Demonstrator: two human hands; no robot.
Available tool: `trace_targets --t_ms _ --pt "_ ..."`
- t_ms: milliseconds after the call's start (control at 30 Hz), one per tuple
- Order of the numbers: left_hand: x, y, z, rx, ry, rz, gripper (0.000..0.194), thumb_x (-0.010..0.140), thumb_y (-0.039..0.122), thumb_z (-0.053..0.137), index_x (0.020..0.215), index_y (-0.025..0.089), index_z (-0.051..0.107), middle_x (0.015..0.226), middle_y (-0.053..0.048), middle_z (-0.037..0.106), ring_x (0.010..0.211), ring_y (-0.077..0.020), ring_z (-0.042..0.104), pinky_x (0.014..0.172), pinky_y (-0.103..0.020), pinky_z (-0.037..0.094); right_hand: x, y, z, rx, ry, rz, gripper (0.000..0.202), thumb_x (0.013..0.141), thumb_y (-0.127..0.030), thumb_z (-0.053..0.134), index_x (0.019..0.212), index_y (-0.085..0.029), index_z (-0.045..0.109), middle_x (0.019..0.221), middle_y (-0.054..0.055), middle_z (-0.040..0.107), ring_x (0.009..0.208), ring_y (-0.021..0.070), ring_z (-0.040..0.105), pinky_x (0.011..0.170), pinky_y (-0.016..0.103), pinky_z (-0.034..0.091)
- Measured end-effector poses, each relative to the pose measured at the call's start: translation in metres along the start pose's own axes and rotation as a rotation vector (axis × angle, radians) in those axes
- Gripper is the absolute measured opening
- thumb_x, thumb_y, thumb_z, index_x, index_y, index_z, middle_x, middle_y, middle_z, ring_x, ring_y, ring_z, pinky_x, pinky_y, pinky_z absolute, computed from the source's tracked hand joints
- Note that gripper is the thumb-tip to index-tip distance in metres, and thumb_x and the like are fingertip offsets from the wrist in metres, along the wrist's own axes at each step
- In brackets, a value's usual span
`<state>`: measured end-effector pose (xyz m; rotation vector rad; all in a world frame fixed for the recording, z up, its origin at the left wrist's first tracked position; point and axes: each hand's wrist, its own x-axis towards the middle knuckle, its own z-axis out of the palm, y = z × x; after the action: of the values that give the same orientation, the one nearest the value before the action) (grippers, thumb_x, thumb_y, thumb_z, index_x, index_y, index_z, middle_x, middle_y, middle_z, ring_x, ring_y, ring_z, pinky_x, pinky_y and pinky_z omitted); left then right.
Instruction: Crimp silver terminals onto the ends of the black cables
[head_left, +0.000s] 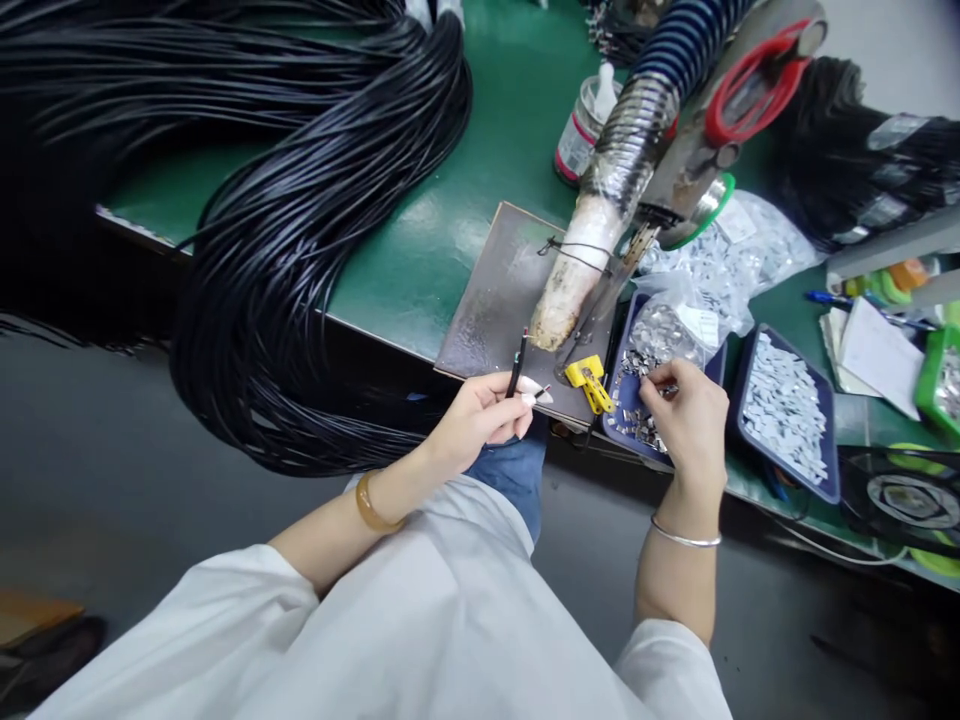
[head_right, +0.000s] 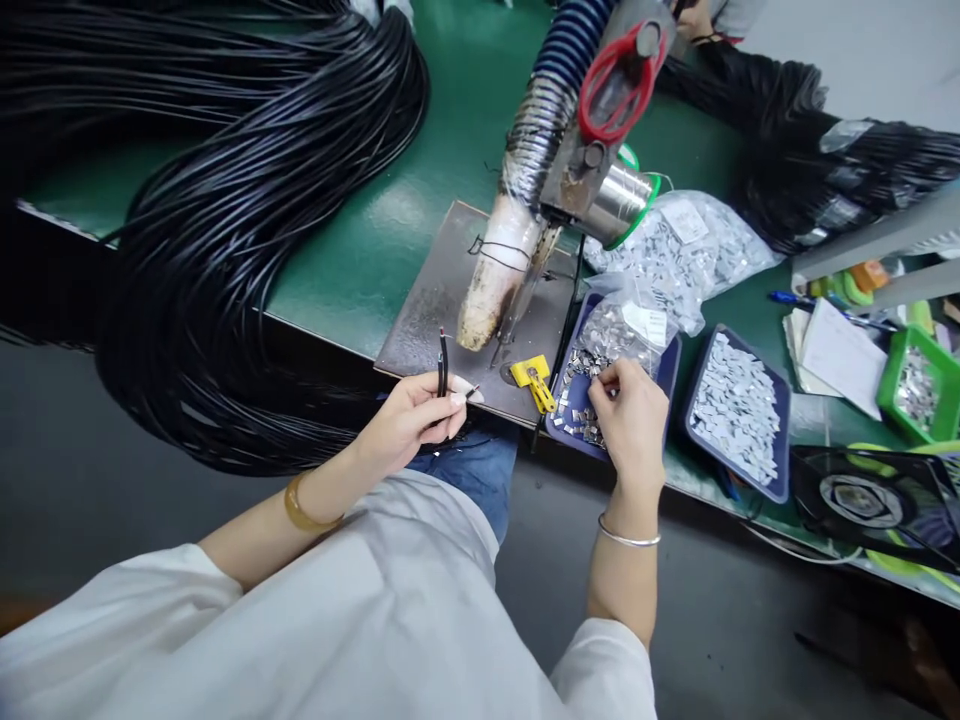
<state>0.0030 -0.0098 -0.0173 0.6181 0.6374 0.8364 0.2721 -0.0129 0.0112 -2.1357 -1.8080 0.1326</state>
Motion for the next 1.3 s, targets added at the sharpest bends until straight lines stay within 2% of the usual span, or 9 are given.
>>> trace_targets --t_ms 100,300,400,467,633,733,867,1033,1300 --pt "0.0 0.003 0.006 0.106 -0.007 0.034 0.024 0.079 0.032 0.077 0.089 0.013 0.067 0.051 0.005 0.056 0.039 -0.0013 0.029 0.04 -0.017 0.017 -0.005 -0.003 0.002 0.039 0.089 -0.003 0.008 0.081 -0.022 0.056 0.074 -0.023 0.053 0.075 -0.001 0.061 0.066 0.015 0.054 0.069 0.031 0.042" --pt "0.003 0.007 0.013 0.302 -0.01 0.171 0.016 0.081 0.028 0.074 0.08 0.012 0.07 0.053 0.004 0.056 0.051 -0.0061 0.047 0.053 -0.021 0.038 -0.031 -0.024 -0.002 0.298 0.433 0.025 0.012 0.08 -0.021 0.067 0.073 -0.023 0.057 0.084 0.003 0.066 0.078 0.018 0.065 0.06 0.029 0.049" --pt "0.004 0.009 0.014 0.351 -0.008 0.182 0.014 0.083 0.026 0.071 0.078 0.012 0.069 0.054 0.004 0.055 0.052 -0.0066 0.049 0.057 -0.022 0.041 -0.05 -0.049 0.0 0.624 0.393 0.084 0.014 0.08 -0.021 0.073 0.073 -0.022 0.061 0.08 0.0 0.068 0.065 0.0154 0.067 0.058 0.029 0.054" --pt "0.004 0.01 0.015 0.371 0.005 0.179 0.015 0.082 0.025 0.071 0.075 0.012 0.068 0.055 0.004 0.055 0.052 -0.0067 0.049 0.057 -0.021 0.042 -0.06 -0.066 0.006 0.779 0.357 0.039 0.01 0.082 -0.021 0.074 0.077 -0.023 0.066 0.087 0.001 0.07 0.073 0.0172 0.072 0.064 0.032 0.059" --pt "0.004 0.013 0.016 0.42 0.014 0.175 0.021 0.08 0.03 0.075 0.074 0.012 0.066 0.059 0.003 0.056 0.054 -0.0066 0.047 0.053 -0.019 0.04 -0.067 -0.094 0.029 0.801 0.271 -0.096 0.008 0.087 -0.021 0.07 0.09 -0.027 0.074 0.095 0.003 0.073 0.088 0.019 0.072 0.078 0.037 0.063" --pt "0.003 0.013 0.015 0.429 -0.003 0.224 0.021 0.079 0.029 0.078 0.075 0.012 0.067 0.063 0.002 0.058 0.057 -0.0066 0.047 0.056 -0.019 0.043 -0.064 -0.097 0.035 0.827 0.19 -0.1 0.008 0.089 -0.022 0.068 0.091 -0.026 0.074 0.096 0.003 0.073 0.09 0.0175 0.071 0.072 0.032 0.062" --pt "0.002 0.01 0.013 0.471 0.008 0.257 0.013 0.081 0.024 0.075 0.077 0.012 0.07 0.073 -0.001 0.065 0.067 -0.0091 0.055 0.067 -0.02 0.049 -0.064 -0.097 0.037 0.83 0.2 -0.103 0.009 0.089 -0.021 0.068 0.092 -0.027 0.074 0.096 0.003 0.074 0.09 0.0172 0.071 0.073 0.031 0.062" --pt "0.001 0.01 0.011 0.59 0.041 0.282 0.015 0.083 0.024 0.072 0.075 0.012 0.07 0.071 -0.002 0.064 0.067 -0.011 0.056 0.062 -0.021 0.047 -0.065 -0.096 0.038 0.846 0.213 -0.131 0.013 0.089 -0.016 0.068 0.094 -0.027 0.073 0.096 0.002 0.074 0.09 0.0163 0.072 0.073 0.031 0.062" --pt "0.0 0.01 0.003 0.928 -0.026 0.509 0.012 0.089 0.016 0.064 0.083 0.014 0.073 0.07 0.0 0.062 0.059 -0.0083 0.051 0.055 -0.019 0.038 -0.067 -0.082 0.031 0.453 0.205 -0.425 0.03 0.091 -0.006 0.062 0.113 -0.026 0.068 0.111 0.005 0.075 0.102 0.0155 0.072 0.093 0.032 0.059"
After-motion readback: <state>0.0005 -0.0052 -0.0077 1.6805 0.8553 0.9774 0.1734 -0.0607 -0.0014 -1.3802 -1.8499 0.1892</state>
